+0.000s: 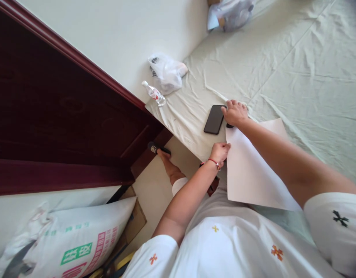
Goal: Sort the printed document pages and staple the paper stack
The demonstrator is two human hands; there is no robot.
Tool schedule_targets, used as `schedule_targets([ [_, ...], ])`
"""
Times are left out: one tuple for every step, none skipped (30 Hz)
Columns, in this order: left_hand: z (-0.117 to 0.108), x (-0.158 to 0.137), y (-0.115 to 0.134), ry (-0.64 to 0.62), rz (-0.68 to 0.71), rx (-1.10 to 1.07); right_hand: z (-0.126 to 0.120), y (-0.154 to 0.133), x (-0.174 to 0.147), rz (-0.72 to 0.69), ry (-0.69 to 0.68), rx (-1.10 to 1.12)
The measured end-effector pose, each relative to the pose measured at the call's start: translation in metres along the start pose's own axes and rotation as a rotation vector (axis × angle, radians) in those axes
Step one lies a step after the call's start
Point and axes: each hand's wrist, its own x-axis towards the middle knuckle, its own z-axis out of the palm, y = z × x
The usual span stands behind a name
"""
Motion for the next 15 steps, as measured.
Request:
schedule_targets([
  [-0.001,-0.002,-0.002,0.004,0.009,0.017,-0.001,0.001,0.002,0.022,0.020,0.015],
  [-0.003,-0.006,-0.005,0.008,0.023,0.039,-0.002,0.003,0.003,0.040,0.056,0.040],
  [-0.005,-0.010,-0.009,0.010,0.037,0.062,-0.005,0.007,0.003,0.054,0.113,0.075],
  [-0.008,-0.014,-0.013,0.011,0.053,0.084,-0.009,0.014,0.001,0.059,0.187,0.116],
  [-0.011,-0.020,-0.017,0.004,0.097,0.127,-0.013,0.022,-0.003,0.055,0.277,0.164],
  [-0.015,-0.025,-0.020,-0.007,0.146,0.158,-0.018,0.031,-0.009,0.046,0.372,0.206],
  [-0.019,-0.032,-0.023,-0.025,0.202,0.174,-0.023,0.040,-0.017,0.028,0.451,0.230],
  [-0.024,-0.038,-0.025,-0.033,0.269,0.196,-0.028,0.050,-0.028,0.013,0.517,0.249],
  [-0.029,-0.044,-0.025,-0.016,0.338,0.218,-0.031,0.058,-0.040,0.004,0.579,0.266],
  [-0.034,-0.050,-0.025,0.003,0.397,0.245,-0.033,0.065,-0.055,-0.003,0.623,0.277],
  [-0.040,-0.056,-0.023,0.027,0.447,0.266,-0.033,0.070,-0.070,-0.007,0.641,0.288],
  [-0.045,-0.060,-0.021,0.055,0.486,0.281,-0.032,0.073,-0.085,-0.010,0.631,0.298],
  [-0.051,-0.063,-0.018,0.082,0.519,0.290,-0.029,0.074,-0.100,-0.007,0.607,0.306],
  [-0.056,-0.065,-0.015,0.110,0.544,0.296,-0.026,0.075,-0.114,0.003,0.582,0.314],
  [-0.061,-0.066,-0.013,0.140,0.563,0.298,-0.023,0.074,-0.127,0.027,0.547,0.329],
])
